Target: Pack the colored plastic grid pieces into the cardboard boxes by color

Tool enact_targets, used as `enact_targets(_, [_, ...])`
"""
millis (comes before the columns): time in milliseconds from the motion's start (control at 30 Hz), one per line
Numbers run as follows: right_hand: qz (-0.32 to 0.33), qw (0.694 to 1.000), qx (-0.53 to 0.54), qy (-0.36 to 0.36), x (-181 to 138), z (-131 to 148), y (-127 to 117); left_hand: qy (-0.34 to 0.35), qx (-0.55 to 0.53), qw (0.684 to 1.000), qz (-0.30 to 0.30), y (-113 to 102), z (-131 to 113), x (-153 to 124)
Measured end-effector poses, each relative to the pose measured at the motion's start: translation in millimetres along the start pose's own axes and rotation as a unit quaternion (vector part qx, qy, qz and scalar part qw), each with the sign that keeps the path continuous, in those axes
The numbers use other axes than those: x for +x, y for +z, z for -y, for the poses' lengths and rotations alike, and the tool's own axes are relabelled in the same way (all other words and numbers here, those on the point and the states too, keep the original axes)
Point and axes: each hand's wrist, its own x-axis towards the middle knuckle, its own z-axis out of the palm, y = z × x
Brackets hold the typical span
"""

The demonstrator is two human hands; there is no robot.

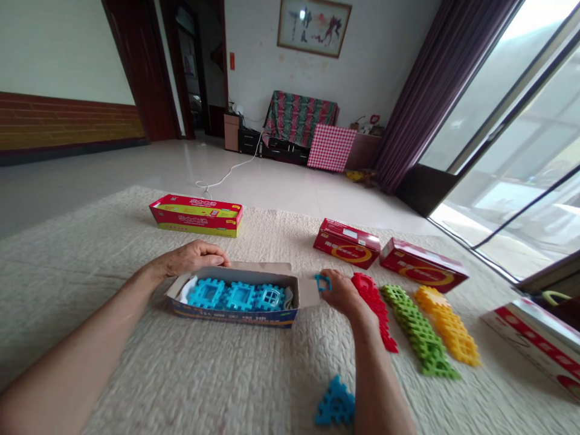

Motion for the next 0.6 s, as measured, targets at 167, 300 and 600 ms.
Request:
enact_targets(167, [0.062,0.997,-0.024,0.025,2,-8,-6,0.01,-0.01,1.0,-0.003,0,4,0])
enact_targets(300, [0.026,0.997,-0.04,0.055,4,-1,-27,0.015,-0.018,1.0,-0.007,0,7,0])
enact_targets(600, [-0.055,0.991,0.054,-0.113,-15,98,-78,0.015,-0.018,1.0,-0.01,0,5,0])
